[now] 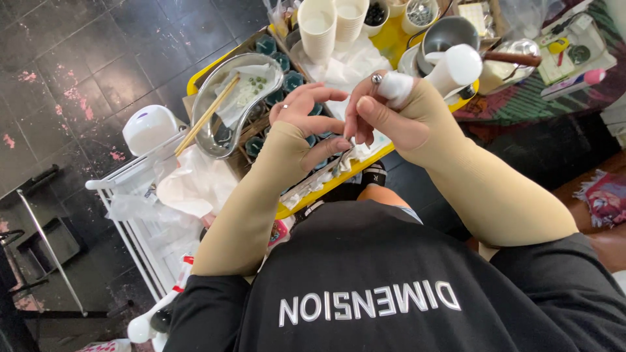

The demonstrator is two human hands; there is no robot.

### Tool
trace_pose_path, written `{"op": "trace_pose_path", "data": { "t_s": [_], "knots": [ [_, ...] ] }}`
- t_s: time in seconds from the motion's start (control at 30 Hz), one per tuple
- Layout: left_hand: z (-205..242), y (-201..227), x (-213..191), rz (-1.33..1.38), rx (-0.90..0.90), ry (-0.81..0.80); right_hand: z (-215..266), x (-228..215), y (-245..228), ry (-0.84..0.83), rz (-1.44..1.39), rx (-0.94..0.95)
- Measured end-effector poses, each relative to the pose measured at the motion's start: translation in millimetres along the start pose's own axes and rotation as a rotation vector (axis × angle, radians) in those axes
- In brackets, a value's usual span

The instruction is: Attaching wicks to the bottom of small glass jars using wick stickers and a centering tool.

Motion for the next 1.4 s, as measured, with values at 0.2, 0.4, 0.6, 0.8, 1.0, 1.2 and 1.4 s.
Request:
{"op": "trace_pose_path", "data": {
  "t_s": [0.2, 0.4, 0.6, 0.8, 1.0, 1.2, 1.4],
  "knots": [
    [-45.5, 39.7, 4.9, -0.022, 0.065, 0.074, 19.0, -47.4, -53.4, -0.103, -0.007, -0.145],
    [-112.6, 86.6, 16.5, -0.005, 0.186, 0.198, 24.7, -122.1, -114.8, -0.09, 0.092, -0.284],
    [-123.6, 54.2, 76.8, -0.094, 0.018, 0.492, 43.7, -238.3, -131.6, 0.126, 0.022, -0.446],
    [-125.3, 53.2, 161.8, -0.244, -0.115, 0.627, 39.5, -331.4, -98.7, 0.145, -0.072, -0.43],
    [-136.6, 69.3, 191.6, -0.509, -0.041, 0.763, 28.3, -391.5, -64.3, 0.182, -0.175, -0.402],
    [-137.4, 54.0, 188.5, -0.473, -0.244, 0.687, 22.7, -429.6, -38.3, 0.243, -0.271, -0.384],
    [-136.1, 40.4, 171.8, -0.373, -0.178, 0.685, 22.8, -455.8, -18.9, 0.335, -0.364, -0.39]
  ]
}}
Point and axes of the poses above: each hand's wrist, its own z-axis away from the middle knuckle, its own x-axis out of the palm, y = z × x, the point moved 8 cm from there along -z, towards the middle knuckle, and after that the axes turned 8 degrees about -z, right-handed, at the moved point
